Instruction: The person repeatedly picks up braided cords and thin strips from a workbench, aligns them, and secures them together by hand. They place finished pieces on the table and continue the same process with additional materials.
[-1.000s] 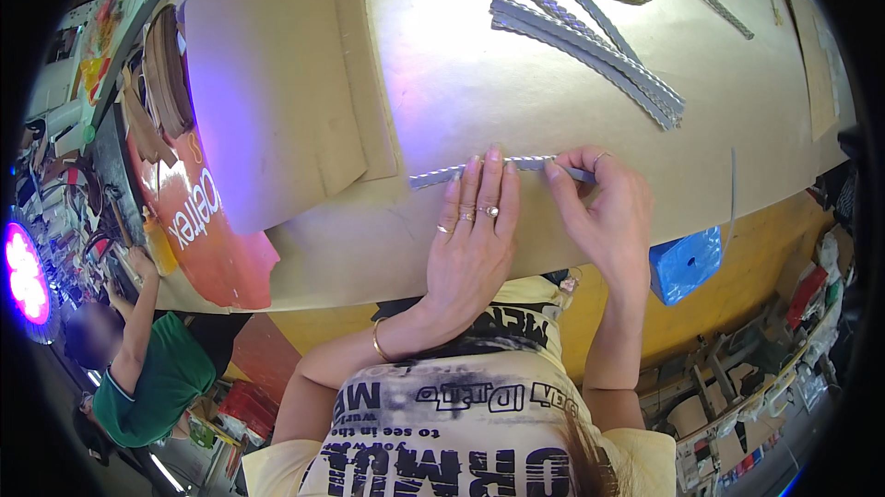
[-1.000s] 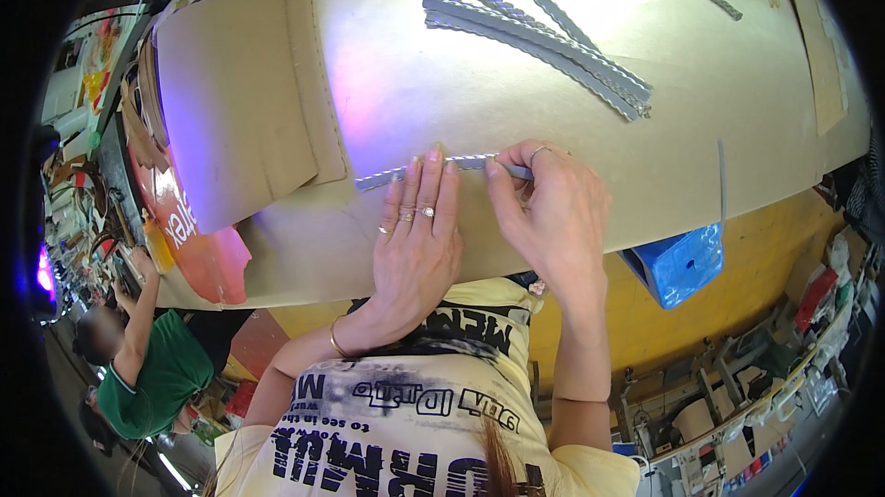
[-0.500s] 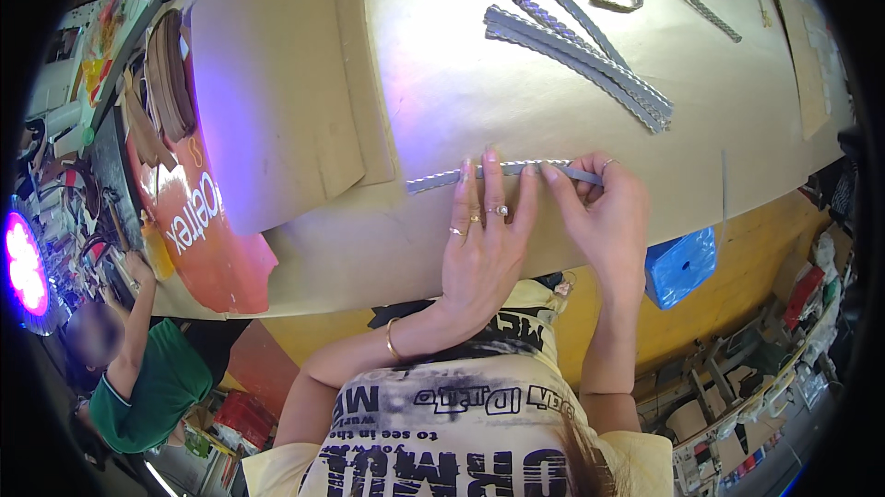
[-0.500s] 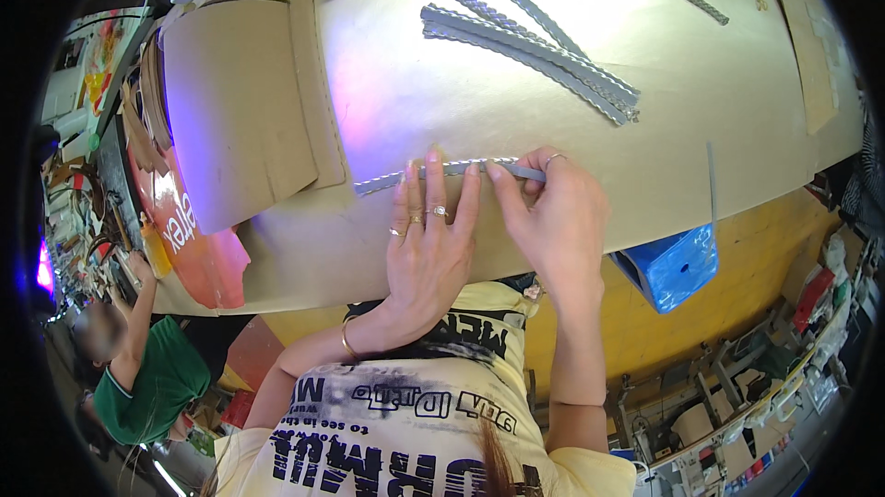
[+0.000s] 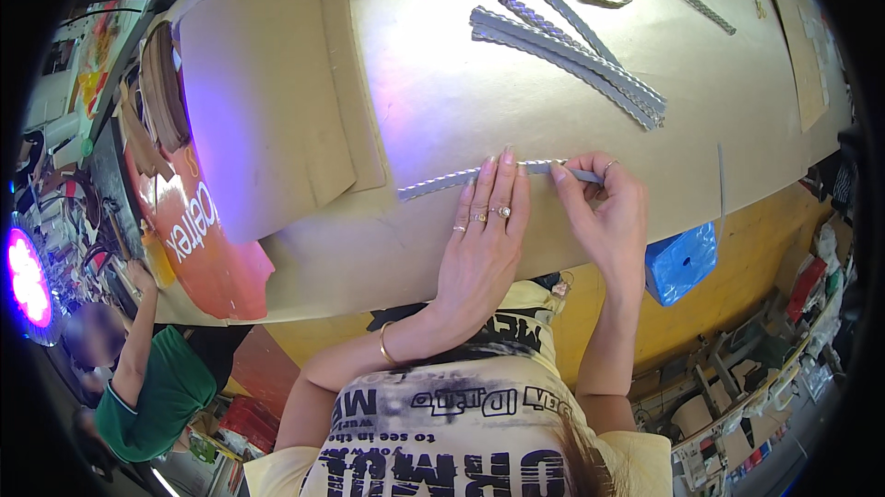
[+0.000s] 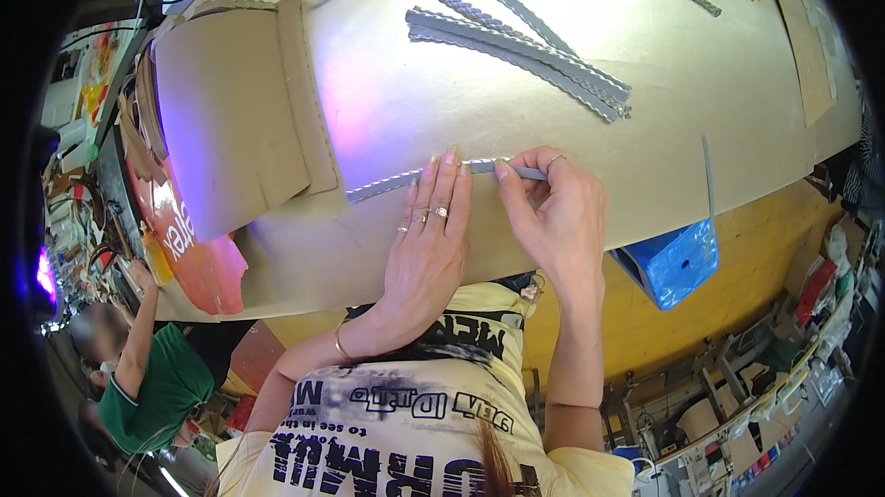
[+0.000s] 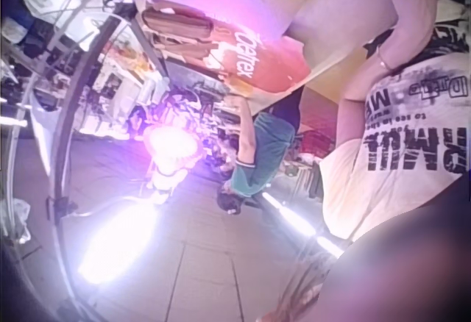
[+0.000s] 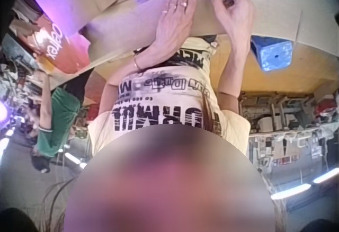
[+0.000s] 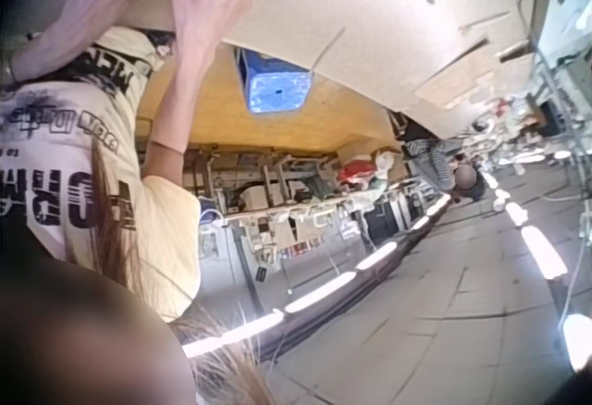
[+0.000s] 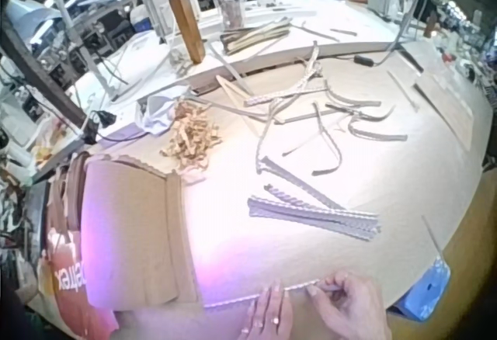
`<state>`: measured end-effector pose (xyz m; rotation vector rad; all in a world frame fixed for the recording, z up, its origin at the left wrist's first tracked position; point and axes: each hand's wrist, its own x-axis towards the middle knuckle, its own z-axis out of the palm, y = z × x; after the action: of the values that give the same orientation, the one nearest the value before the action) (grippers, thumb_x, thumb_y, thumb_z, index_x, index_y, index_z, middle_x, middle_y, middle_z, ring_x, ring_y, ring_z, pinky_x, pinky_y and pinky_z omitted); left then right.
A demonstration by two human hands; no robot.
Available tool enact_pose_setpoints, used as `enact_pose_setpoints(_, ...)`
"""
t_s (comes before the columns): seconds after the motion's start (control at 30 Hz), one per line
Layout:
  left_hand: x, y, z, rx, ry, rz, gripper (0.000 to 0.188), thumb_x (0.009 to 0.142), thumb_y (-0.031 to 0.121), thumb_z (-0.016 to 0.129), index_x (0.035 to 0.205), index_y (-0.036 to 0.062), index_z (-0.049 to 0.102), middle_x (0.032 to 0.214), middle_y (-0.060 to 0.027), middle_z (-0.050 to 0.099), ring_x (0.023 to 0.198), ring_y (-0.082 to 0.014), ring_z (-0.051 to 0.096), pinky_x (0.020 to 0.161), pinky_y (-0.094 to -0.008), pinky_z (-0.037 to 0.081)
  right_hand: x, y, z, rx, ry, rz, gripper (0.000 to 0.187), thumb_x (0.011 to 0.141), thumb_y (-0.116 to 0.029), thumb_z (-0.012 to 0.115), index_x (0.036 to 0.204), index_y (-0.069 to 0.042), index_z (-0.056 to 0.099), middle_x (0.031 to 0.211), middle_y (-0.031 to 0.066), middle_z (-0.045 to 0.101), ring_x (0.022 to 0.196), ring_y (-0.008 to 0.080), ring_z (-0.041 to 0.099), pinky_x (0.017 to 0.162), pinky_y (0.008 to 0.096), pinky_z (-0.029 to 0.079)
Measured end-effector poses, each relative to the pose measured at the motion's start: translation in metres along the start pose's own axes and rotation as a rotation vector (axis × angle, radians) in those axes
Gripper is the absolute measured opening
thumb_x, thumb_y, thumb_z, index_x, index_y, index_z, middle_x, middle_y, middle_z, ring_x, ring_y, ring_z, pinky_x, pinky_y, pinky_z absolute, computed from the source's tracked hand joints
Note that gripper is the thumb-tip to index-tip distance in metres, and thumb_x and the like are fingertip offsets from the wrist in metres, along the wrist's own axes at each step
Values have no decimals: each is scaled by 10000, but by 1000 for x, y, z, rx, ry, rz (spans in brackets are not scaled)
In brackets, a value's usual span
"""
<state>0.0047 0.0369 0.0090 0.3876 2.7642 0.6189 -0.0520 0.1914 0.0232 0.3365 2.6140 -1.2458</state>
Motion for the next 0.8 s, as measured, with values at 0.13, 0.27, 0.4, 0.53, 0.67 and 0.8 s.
enact_pose_setpoints(0.13,0,0,1,17,5,8,688,882,11,552,1518,-28,292,1603,-205,263,1489,-369,263,1184,-487,308,1,-1,0,-12,-11,22,181,849,-176,749,843,1,709,625,83,651,533,152,608,535,290,465)
enact_pose_setpoints(0.27,1,2,3,98,8,10,677,878,38,568,1515,22,339,1589,-214,293,1467,-380,311,1178,-491,313,1,-3,1,-48,-1,-3,178,852,-176,744,845,-1,707,629,83,657,544,157,627,539,291,481)
enact_pose_setpoints(0.4,3,9,8,210,53,5,649,879,63,564,1506,82,393,1579,-215,318,1454,-383,338,1174,-493,314,1,-3,1,-88,-10,-17,187,853,-180,748,850,2,702,645,88,664,551,175,641,545,298,495)
enact_pose_setpoints(0.53,6,16,10,238,68,-31,642,885,67,552,1508,100,400,1574,-213,329,1452,-389,341,1171,-499,314,-4,-2,1,-76,46,-69,181,851,-157,763,862,11,698,682,91,670,572,163,631,560,295,499)
enact_pose_setpoints(0.67,7,16,7,245,68,-9,647,885,62,548,1511,65,384,1582,-208,319,1462,-361,333,1176,-484,311,-10,3,-6,39,105,15,159,862,-109,762,882,30,688,712,68,658,626,124,586,603,265,483)
enact_pose_setpoints(0.8,9,16,4,160,28,44,646,887,36,530,1506,-2,352,1596,-204,295,1478,-337,311,1184,-470,305,-11,6,-9,67,124,-53,162,885,-105,752,900,39,680,719,26,637,661,87,530,633,238,452)
